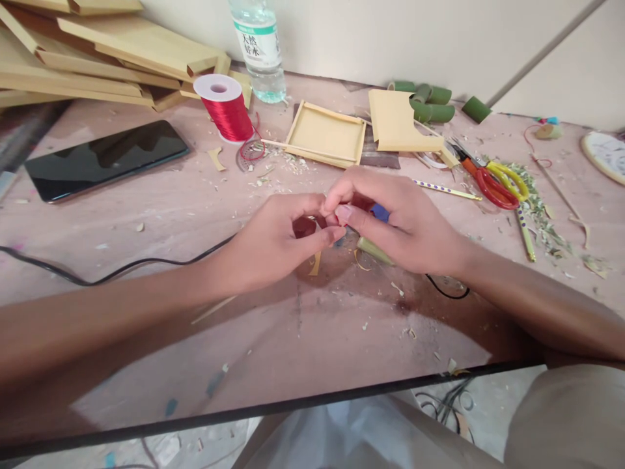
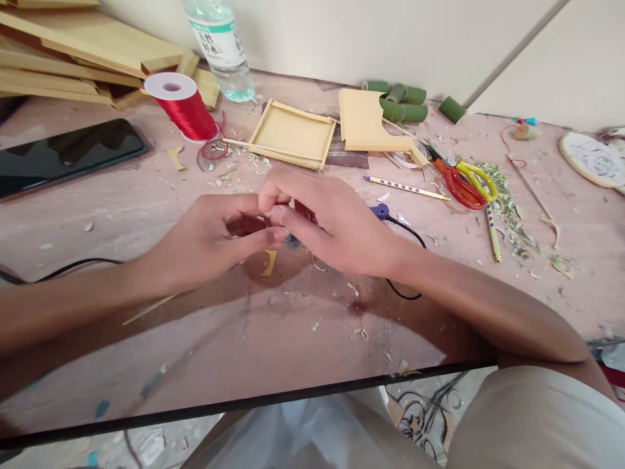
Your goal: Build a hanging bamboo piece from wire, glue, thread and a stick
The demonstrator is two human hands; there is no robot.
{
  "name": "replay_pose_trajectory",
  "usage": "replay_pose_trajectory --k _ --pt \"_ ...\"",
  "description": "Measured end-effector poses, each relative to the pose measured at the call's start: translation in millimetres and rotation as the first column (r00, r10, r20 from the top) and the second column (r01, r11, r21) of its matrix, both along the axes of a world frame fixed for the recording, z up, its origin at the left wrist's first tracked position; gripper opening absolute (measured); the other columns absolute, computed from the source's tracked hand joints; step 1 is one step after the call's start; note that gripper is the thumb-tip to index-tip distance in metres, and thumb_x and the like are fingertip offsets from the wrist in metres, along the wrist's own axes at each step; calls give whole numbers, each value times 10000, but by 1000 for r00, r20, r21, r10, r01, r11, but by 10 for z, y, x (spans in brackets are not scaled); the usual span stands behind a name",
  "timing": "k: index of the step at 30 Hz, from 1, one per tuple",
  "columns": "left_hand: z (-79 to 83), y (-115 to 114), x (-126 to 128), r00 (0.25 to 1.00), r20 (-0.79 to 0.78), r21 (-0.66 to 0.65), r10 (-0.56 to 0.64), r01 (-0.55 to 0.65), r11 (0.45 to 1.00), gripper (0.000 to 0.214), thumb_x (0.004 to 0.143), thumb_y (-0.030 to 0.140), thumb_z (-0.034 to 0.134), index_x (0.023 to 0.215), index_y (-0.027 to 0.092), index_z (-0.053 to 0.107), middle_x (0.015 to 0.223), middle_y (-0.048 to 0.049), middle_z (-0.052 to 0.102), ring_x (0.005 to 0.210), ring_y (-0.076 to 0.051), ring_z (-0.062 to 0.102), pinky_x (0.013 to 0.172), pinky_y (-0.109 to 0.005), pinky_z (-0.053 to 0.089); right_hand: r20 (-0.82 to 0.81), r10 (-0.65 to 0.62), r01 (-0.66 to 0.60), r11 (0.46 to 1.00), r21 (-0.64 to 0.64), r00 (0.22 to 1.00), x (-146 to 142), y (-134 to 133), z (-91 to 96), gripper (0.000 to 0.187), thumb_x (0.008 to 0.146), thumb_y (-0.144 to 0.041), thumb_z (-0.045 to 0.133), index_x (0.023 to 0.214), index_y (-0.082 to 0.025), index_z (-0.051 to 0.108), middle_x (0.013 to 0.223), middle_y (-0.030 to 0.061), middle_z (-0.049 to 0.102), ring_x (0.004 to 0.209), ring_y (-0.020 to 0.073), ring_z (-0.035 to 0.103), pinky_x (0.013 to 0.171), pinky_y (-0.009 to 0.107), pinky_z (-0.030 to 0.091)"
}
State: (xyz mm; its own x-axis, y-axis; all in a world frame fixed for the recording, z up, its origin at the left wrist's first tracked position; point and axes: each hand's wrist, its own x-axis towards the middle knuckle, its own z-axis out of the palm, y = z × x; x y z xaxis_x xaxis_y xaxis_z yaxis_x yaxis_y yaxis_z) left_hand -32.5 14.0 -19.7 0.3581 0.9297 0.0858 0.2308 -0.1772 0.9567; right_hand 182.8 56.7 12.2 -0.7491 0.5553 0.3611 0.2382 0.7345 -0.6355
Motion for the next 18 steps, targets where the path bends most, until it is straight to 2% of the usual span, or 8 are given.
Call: replay_pose_trajectory --k 5,9,13,18 --pt "-12 -31 7 1000 14 10 -18 17 1000 103 944 272 725 951 191 789 867 4 755 713 -139 647 639 -217 503 48 45 -50 992 117 998 14 -30 17 156 1080 -108 535 1104 -169 676 1000 7 711 875 113 624 803 262 465" --pt "46 -24 26 998 63 1 6 -7 1000 95 910 176 667 848 190 738 802 19 720 777 -147 683 693 -213 535 85 -31 12 978 207 996 33 -33 -3 156 1097 -142 512 1123 -207 652 1064 18 743 928 146 667 800 299 467" --pt "98 4 42 997 61 -4 42 -42 999 133 864 142 634 758 194 694 730 20 684 736 -143 657 640 -211 507 64 -55 37 967 251 996 38 -25 -39 155 1110 -156 496 1131 -216 637 1097 21 753 980 154 690 833 302 474" --pt "94 9 59 996 87 0 7 -7 1000 100 880 168 674 796 197 719 738 21 683 690 -134 650 616 -216 506 113 -30 -8 947 321 993 28 -52 -26 176 1112 -163 467 1165 -202 630 1089 30 737 951 155 675 799 296 461"
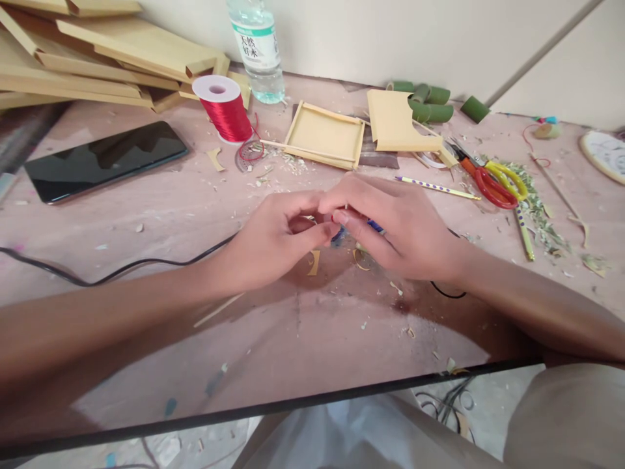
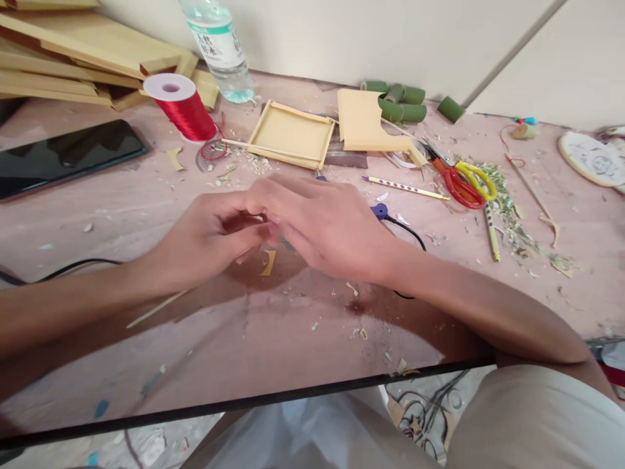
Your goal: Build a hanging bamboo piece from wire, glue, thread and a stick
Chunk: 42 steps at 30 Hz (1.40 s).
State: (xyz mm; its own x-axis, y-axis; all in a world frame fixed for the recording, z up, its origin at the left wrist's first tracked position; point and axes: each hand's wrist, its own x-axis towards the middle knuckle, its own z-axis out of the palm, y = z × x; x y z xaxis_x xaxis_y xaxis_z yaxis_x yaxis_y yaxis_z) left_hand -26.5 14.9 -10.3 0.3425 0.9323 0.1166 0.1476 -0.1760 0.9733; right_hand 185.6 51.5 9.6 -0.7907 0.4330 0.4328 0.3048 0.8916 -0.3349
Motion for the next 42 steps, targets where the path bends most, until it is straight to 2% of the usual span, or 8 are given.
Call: replay_pose_trajectory --k 3,5,8,11,19,29,37,42 --pt "-21 -12 -8 1000 -11 15 8 -8 1000 127 869 153 655 770 204 715 645 36 612 653 -138 624 593 -224 486 60 -34 27 993 113 998 -19 -35 8 203 1095 -134 471 1173 -229 632 1045 8 741 916 165 678 739 309 426" --pt "-26 -12 -21 1000 -13 1 26 -26 1000 158 863 133 637 745 205 713 577 50 549 579 -119 552 534 -216 420 74 -86 69 976 207 993 -27 -51 6 208 1091 -127 471 1165 -229 635 1028 18 743 923 187 681 734 330 426" --pt "-12 2 -36 999 23 -91 41 -39 995 176 885 155 659 721 199 705 518 67 503 474 -85 437 458 -211 324 13 -193 172 903 393 981 -12 -48 6 157 1082 -160 497 1112 -227 635 1111 69 757 1010 245 663 817 403 452" --pt "11 21 -38 997 68 -147 47 -36 989 186 907 216 682 722 202 698 513 64 524 447 -81 439 441 -205 327 4 -213 186 862 471 977 26 -15 11 67 1053 -229 573 1090 -249 626 1161 72 761 1084 279 634 890 458 438" --pt "-21 40 -45 978 193 -286 76 -18 958 156 852 236 745 705 194 713 599 26 618 455 -80 472 446 -205 348 32 -118 86 862 500 993 31 29 -39 98 1089 -213 543 1087 -250 635 1035 23 748 1008 241 604 892 442 392" --pt "-3 15 -46 950 302 -351 82 31 936 154 846 214 789 717 168 717 694 10 715 457 -63 514 450 -177 403 -3 -114 108 929 353 993 29 56 -86 87 1119 -267 574 1064 -233 631 1037 20 740 1012 224 609 891 410 354" --pt "-29 11 -23 948 288 -381 132 -13 924 170 816 231 807 686 173 715 633 29 657 442 -59 474 423 -172 356 -27 -140 141 933 332 990 3 18 -88 93 1005 -171 620 941 -223 664 964 0 741 970 220 609 873 421 368" --pt "-75 -10 -21 965 215 -323 150 -75 943 153 818 244 793 691 176 741 619 31 641 482 -60 467 439 -161 336 -32 -142 145 937 316 989 -8 -4 -94 78 949 -153 636 909 -217 654 953 5 756 957 226 618 851 414 370"
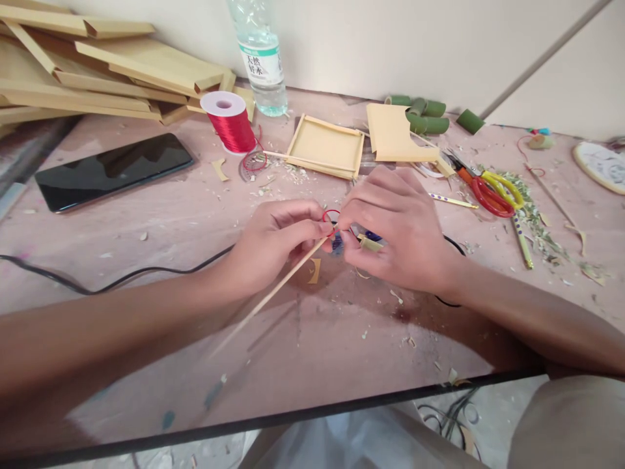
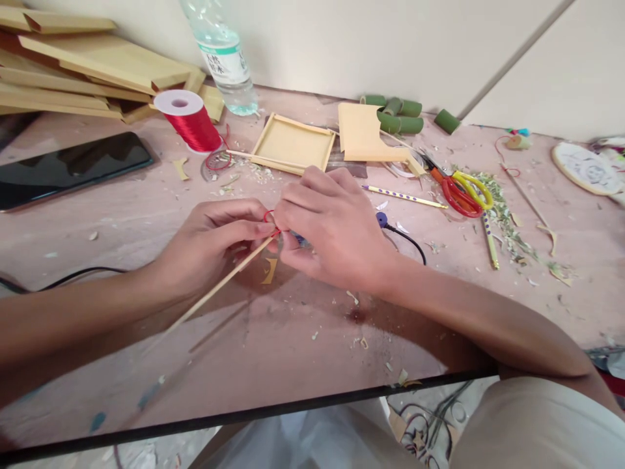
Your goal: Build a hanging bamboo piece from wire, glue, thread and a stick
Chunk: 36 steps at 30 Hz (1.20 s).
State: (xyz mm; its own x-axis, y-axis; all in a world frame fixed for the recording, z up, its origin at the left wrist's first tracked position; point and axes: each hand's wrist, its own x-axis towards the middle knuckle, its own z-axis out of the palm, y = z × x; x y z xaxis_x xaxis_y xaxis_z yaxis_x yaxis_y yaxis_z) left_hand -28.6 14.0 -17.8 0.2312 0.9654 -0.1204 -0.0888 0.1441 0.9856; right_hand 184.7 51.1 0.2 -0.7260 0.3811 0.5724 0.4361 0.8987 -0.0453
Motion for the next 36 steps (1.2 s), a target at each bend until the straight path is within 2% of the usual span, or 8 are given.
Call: replay_pose_trajectory --k 3,5,10,15,21,25,30,36 --pt "-32 -24 6 1000 -14 30 6 -6 1000 144 841 248 778 720 173 757 626 31 666 479 -51 453 434 -148 323 -18 -4 3 998 -59 1000 -14 -8 4 101 926 -134 636 870 -217 631 936 12 752 922 222 613 828 398 374" --pt "-47 -38 6 1000 -9 58 -1 1 998 122 857 218 752 746 170 765 632 35 683 468 -47 470 433 -142 342 -43 1 -8 988 -155 999 -21 -11 9 105 941 -138 641 867 -213 644 963 31 741 931 219 618 847 388 404" --pt "-89 -62 -3 998 -25 161 -58 61 985 127 902 195 683 782 165 711 703 23 765 376 -45 528 389 -155 375 -113 32 -75 915 -396 993 -33 1 -29 109 996 -170 656 900 -187 705 1016 59 696 966 197 633 866 343 459" --pt "-132 -95 16 994 -106 124 -28 41 991 85 895 160 645 815 188 636 663 48 757 373 -65 558 373 -143 396 -144 28 -100 846 -524 989 -54 20 -127 73 923 -111 687 893 -169 721 940 24 701 854 145 614 787 283 447" --pt "-181 -105 -4 993 -116 123 -27 42 992 106 944 202 638 839 196 636 720 43 783 386 -69 561 375 -155 418 -169 -5 -100 791 -604 986 -73 2 -139 86 909 -94 695 898 -148 761 938 21 691 851 128 610 791 271 450" --pt "-163 -107 -31 988 -155 177 -2 30 984 133 949 217 684 820 191 666 666 63 725 415 -61 581 411 -142 445 -211 -50 -108 732 -673 976 -94 -13 -149 99 897 -101 722 831 -160 766 819 -21 631 749 95 553 692 247 407" --pt "-126 -107 -37 979 -202 181 -15 53 982 155 966 248 697 822 196 674 595 71 659 425 -83 583 414 -164 448 -220 -85 -90 727 -681 972 -113 -23 -183 113 860 -90 730 769 -158 720 768 -33 593 714 88 531 681 245 400" --pt "-186 -99 -68 974 -225 240 -8 63 969 143 983 237 692 847 193 687 658 61 678 501 -76 591 481 -172 439 -193 -66 -92 703 -706 979 -105 -23 -171 97 865 -95 697 793 -160 711 796 -26 602 712 91 549 688 247 421"
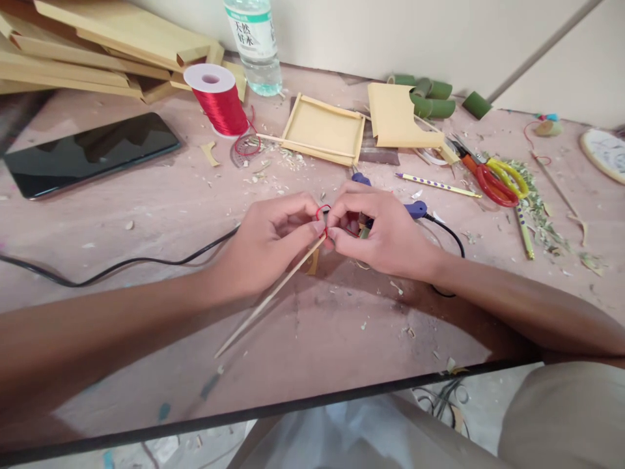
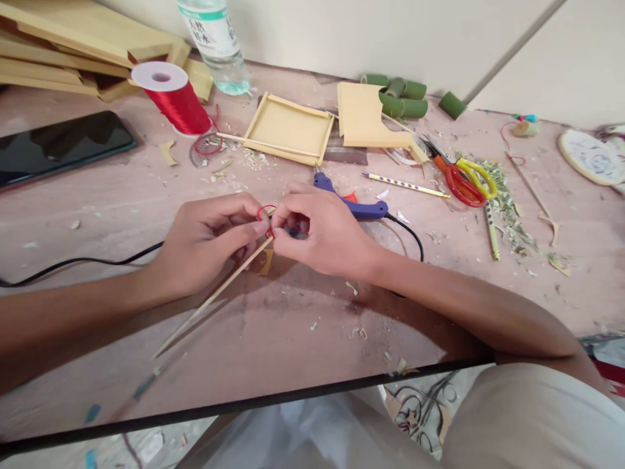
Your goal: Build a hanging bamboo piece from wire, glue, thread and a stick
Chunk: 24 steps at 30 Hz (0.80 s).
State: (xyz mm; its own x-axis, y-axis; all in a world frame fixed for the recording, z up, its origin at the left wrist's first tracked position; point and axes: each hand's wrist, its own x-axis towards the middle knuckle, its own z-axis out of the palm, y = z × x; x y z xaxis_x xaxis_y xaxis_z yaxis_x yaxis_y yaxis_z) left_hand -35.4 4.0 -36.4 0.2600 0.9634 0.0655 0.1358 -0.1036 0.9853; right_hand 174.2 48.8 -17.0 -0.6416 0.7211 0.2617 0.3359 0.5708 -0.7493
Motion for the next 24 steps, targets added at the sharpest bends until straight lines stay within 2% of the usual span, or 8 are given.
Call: replay_pose_trajectory --k 7,11,16,24 --pt "-28 35 -41 993 -106 92 -43 52 994 159 947 311 741 860 190 686 791 15 712 671 -115 639 590 -207 478 43 31 -36 991 126 999 6 9 -59 89 893 -123 712 811 -156 703 835 -10 605 793 117 578 748 272 407" --pt "-12 47 -70 991 -103 93 -80 90 992 171 934 330 762 915 202 650 836 -8 776 670 -142 688 595 -225 522 42 34 -40 986 162 999 15 11 -61 93 907 -137 699 817 -154 706 848 -2 614 795 124 586 748 279 405" --pt "14 43 -72 994 -42 -12 -99 98 995 163 971 316 753 969 210 628 806 19 776 584 -107 662 562 -190 557 28 20 -24 986 164 999 24 31 -20 87 903 -125 681 833 -166 710 846 -5 602 778 121 568 729 272 410" --pt "-12 72 -73 994 -42 -36 -100 98 995 133 1012 304 709 989 202 627 787 23 750 532 -72 611 542 -150 541 -33 5 -3 997 74 999 30 41 -9 117 914 -178 726 798 -170 741 815 -7 630 736 103 570 689 245 427"
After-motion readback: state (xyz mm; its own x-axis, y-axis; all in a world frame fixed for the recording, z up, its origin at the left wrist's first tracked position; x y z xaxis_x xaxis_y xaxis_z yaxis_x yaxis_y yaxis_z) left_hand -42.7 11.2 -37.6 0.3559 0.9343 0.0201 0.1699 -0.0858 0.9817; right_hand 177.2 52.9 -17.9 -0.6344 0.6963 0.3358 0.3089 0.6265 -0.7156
